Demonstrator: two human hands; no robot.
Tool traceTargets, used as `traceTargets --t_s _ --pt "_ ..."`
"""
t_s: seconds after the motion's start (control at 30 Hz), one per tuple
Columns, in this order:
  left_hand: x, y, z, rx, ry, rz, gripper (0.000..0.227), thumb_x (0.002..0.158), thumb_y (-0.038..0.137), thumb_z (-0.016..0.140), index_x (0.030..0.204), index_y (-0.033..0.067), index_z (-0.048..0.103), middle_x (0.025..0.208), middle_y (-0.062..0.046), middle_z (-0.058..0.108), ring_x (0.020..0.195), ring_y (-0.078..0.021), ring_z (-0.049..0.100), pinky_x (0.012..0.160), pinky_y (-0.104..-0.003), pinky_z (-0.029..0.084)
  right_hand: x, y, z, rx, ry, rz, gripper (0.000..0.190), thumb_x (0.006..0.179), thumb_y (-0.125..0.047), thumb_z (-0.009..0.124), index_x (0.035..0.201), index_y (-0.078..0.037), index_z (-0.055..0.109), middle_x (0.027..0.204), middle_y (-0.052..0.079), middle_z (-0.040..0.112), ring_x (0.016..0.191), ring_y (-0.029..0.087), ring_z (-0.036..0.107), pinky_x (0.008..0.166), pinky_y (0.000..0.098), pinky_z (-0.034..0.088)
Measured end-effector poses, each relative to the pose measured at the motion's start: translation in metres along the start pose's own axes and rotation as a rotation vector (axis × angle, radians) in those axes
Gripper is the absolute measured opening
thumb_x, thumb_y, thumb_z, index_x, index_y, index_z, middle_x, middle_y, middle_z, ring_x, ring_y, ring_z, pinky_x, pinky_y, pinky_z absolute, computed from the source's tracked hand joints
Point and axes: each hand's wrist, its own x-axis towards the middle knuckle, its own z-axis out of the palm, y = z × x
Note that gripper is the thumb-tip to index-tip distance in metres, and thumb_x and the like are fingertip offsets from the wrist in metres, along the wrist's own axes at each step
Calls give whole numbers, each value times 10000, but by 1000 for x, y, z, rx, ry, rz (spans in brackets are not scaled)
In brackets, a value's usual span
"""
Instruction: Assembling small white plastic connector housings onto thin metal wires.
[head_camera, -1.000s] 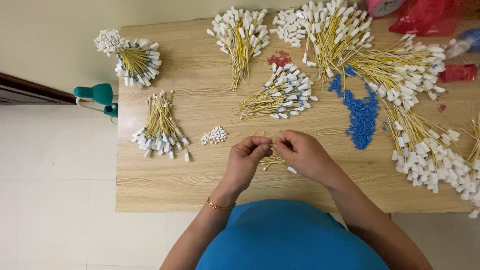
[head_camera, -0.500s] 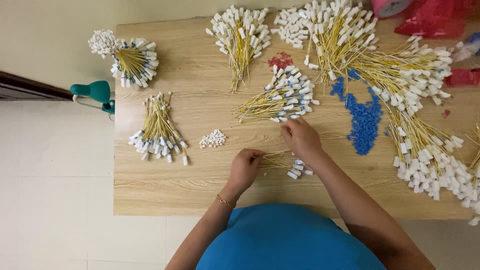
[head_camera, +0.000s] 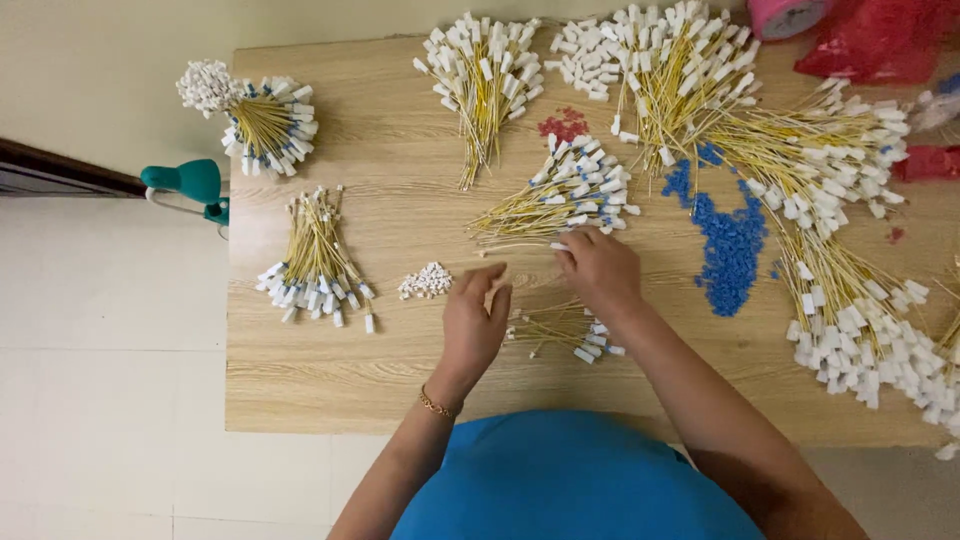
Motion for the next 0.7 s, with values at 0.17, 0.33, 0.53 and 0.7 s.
traceTargets --t_s 0.17,0.33,0.53,0.7 --pt "19 54 -16 223 57 290 334 898 199 725 1201 59 712 1149 -132 711 1154 -340 595 1044 -526 344 -19 -29 -66 158 167 -135 157 907 -178 764 1023 -86 713 1019 67 739 877 288 708 722 401 554" --pt "17 57 -13 58 -183 268 174 945 238 723 1051 113 782 1050 -96 745 1145 -323 638 1140 -552 231 -38 -42 -104 224 261 -260 137 875 -157 796 969 -100 714 1038 66 745 904 258 714 762 380 565" --pt "6 38 -20 -495 -412 -159 181 981 188 678 1050 35 746 918 -32 741 859 -101 694 820 -320 574 -54 -20 -128 218 298 -364 168 833 -125 845 929 -127 707 1003 25 760 905 189 734 787 345 577" --pt "3 42 -43 -475 -382 -302 188 978 183 700 1036 19 771 841 -24 740 796 -82 630 704 -252 533 -59 -8 -153 128 198 -39 148 887 -132 819 998 -105 724 1044 28 767 937 189 734 770 319 579"
